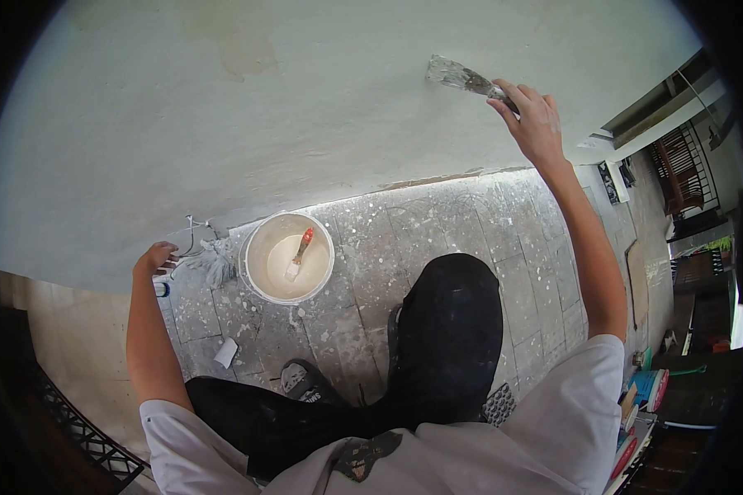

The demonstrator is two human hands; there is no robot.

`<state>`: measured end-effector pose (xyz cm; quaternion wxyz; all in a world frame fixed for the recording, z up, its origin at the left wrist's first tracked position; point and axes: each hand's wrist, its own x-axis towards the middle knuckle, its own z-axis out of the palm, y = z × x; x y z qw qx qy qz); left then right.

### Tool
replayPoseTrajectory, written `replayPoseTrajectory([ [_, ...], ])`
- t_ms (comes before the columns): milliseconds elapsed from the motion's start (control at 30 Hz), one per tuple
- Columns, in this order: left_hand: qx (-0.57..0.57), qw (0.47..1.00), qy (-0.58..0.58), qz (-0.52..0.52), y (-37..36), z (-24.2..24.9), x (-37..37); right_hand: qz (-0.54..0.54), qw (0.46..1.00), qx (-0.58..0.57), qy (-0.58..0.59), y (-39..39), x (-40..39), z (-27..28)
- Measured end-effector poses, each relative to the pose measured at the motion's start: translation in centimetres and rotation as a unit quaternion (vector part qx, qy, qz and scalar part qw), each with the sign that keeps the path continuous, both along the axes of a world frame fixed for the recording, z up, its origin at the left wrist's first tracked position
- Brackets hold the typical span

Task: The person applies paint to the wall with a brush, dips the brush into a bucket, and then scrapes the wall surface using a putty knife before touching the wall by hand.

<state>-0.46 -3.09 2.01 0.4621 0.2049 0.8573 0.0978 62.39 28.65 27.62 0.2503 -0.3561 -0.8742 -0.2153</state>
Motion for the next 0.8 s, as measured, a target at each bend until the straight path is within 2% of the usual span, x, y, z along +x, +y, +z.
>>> replayPoseTrajectory([
  [200,0.012,1.0,-0.007,-0.014,0.7,-0.3,0.1,-0.04,0.999,-0.024,-0.017,-0.2,0.0,0.0],
  [400,0.014,1.0,-0.009,-0.017,0.7,-0.4,0.4,-0.01,1.0,-0.018,-0.02,-0.8,-1.4,-0.8],
  [500,0.019,1.0,-0.012,-0.015,0.4,-0.5,0.2,-0.009,1.0,-0.021,0.019,-1.0,-0.2,-1.5],
  [600,0.017,1.0,-0.016,-0.008,0.4,-0.4,0.1,-0.067,0.996,-0.055,-0.014,-1.3,0.9,-1.9],
  [700,0.011,1.0,-0.02,0.0,0.0,-0.8,-0.1,-0.018,0.995,-0.1,0.025,-2.4,0.9,-4.2],
  [800,0.012,1.0,-0.017,0.001,0.2,-1.1,-0.3,-0.026,0.969,-0.246,0.016,-5.3,0.0,-9.2],
])
